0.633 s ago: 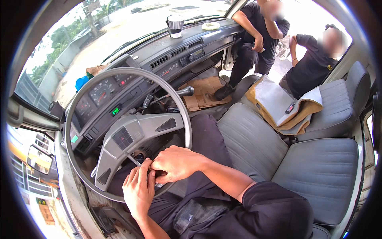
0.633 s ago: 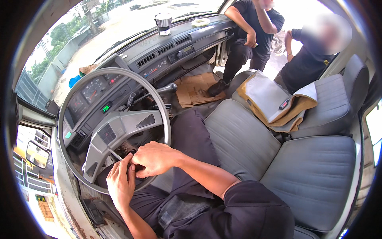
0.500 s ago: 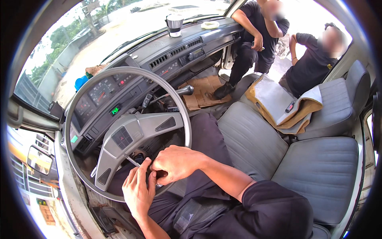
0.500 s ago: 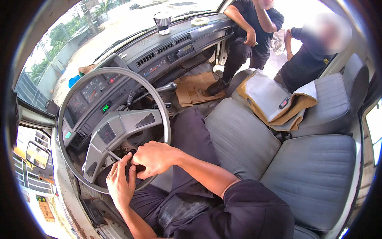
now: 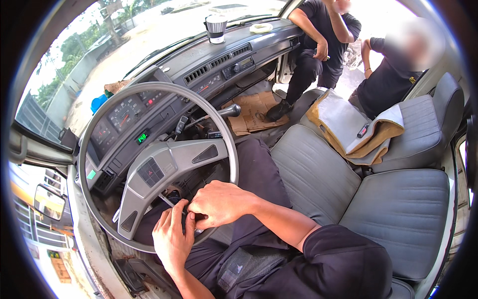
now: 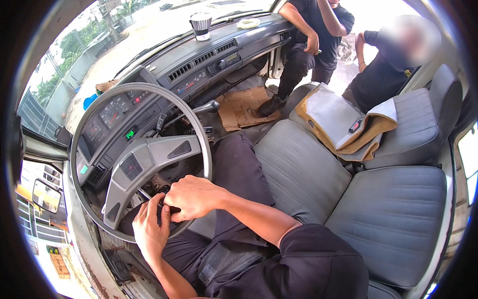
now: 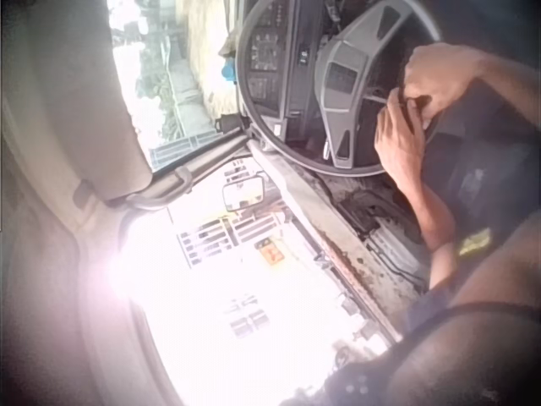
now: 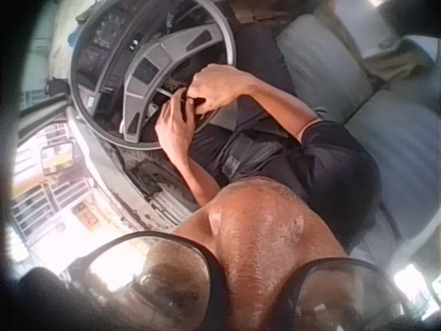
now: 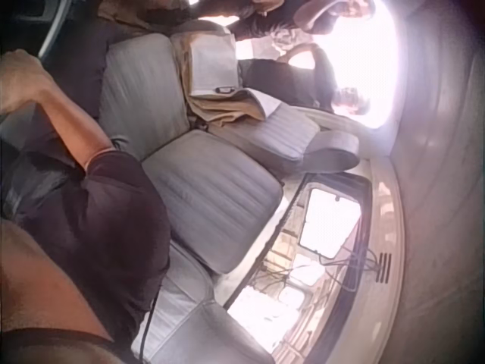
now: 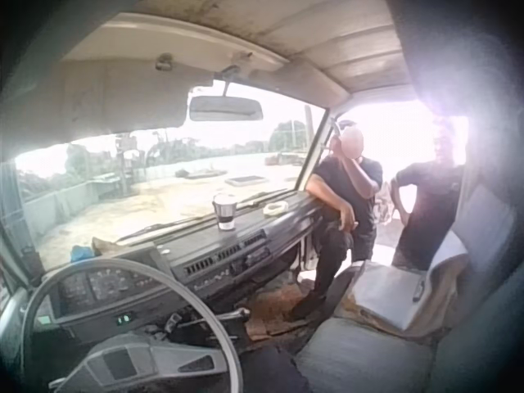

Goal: The person uses a wrench to tighten bolts on the sun visor and steering column inside a truck cab. They work on the sun visor first, then move to the steering wheel area, while two men stand by the open door and a woman briefly appears.

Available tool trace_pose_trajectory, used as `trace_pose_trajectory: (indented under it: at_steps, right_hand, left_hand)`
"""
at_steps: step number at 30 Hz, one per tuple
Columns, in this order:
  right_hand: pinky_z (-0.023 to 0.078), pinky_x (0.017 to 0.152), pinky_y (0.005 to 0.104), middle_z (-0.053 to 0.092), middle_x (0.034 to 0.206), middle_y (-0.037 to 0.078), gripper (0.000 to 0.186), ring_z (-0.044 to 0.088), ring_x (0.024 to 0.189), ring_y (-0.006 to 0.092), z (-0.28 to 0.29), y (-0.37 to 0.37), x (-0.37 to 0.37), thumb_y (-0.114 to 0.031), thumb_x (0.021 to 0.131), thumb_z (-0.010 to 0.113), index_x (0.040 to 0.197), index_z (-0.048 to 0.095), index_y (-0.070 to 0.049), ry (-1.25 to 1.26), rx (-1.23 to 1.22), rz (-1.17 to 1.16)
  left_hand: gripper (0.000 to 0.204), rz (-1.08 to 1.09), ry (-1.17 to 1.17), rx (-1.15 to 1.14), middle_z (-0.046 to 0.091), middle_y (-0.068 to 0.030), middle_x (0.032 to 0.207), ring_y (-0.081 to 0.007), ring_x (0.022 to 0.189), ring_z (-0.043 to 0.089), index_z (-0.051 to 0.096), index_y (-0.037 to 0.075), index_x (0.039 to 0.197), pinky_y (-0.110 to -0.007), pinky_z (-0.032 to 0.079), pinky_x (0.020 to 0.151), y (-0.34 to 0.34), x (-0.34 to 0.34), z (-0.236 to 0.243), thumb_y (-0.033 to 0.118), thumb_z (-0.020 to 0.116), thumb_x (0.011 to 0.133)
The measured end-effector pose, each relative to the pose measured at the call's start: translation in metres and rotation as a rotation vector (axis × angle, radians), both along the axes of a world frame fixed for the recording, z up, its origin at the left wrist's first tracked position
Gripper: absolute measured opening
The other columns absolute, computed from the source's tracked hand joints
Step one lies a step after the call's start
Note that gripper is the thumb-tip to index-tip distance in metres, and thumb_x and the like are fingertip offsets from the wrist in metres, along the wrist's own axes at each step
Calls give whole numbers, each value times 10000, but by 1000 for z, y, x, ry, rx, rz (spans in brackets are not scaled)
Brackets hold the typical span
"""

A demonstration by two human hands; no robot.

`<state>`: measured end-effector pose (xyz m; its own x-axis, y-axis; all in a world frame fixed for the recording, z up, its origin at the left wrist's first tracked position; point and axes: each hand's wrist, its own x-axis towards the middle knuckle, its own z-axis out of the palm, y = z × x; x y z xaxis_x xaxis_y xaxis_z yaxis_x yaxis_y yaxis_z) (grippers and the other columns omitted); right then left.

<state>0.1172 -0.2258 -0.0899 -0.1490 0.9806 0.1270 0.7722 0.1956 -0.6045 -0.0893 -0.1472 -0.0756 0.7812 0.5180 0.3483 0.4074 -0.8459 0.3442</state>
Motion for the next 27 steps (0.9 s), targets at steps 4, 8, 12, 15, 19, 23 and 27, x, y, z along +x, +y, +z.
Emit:
trace_pose_trajectory:
  at_steps: [4,8,12,15,19,23,27]
  right_hand:
    - [642,735,524,784,794,193,346,791,772,412,-5,1,-2,-367,905,799,866,797,-23,-18,32,-1]
    - [638,740,528,778,794,194,352,785,769,417,-7,1,-2,-372,911,789,856,784,-25,26,54,-22]
    - [625,717,547,761,773,200,355,771,754,432,3,-2,0,-365,909,781,839,769,-17,114,74,-29]
    - [618,710,553,750,755,204,356,765,745,437,6,-1,1,-360,906,774,826,763,-13,76,1,-19]
    - [614,708,550,748,748,207,351,764,741,436,4,2,1,-353,905,765,826,769,-11,27,-55,-6]
    - [610,699,554,751,754,210,331,764,735,435,12,-1,2,-338,901,762,836,778,-14,124,-63,7]
    - [611,702,556,751,751,207,318,763,735,438,9,-2,3,-326,902,758,836,776,-15,92,-42,-13]
  left_hand:
    - [273,14,36,19,835,-142,1104,-346,1009,807,768,64,1319,-463,636,895,1,-3,-2,216,759,1092]
    - [318,10,2,37,841,-137,1140,-331,1032,807,751,55,1364,-457,640,907,2,-3,-5,212,762,1088]
    - [380,-22,-106,38,839,-146,1198,-342,1044,808,711,51,1452,-467,640,918,4,-1,-6,204,744,1106]
    - [411,-19,-32,22,836,-148,1237,-352,1058,806,689,54,1499,-473,640,929,4,1,-4,209,732,1121]
    - [416,-5,34,-4,832,-154,1250,-365,1073,800,682,49,1512,-482,640,940,4,0,-3,219,719,1134]
    - [423,-42,-114,24,834,-165,1207,-373,1059,798,676,42,1521,-495,638,923,6,-1,-8,227,710,1142]
    - [367,-1,-61,-10,836,-177,1164,-393,1032,806,693,42,1459,-492,634,914,1,4,-2,236,707,1148]
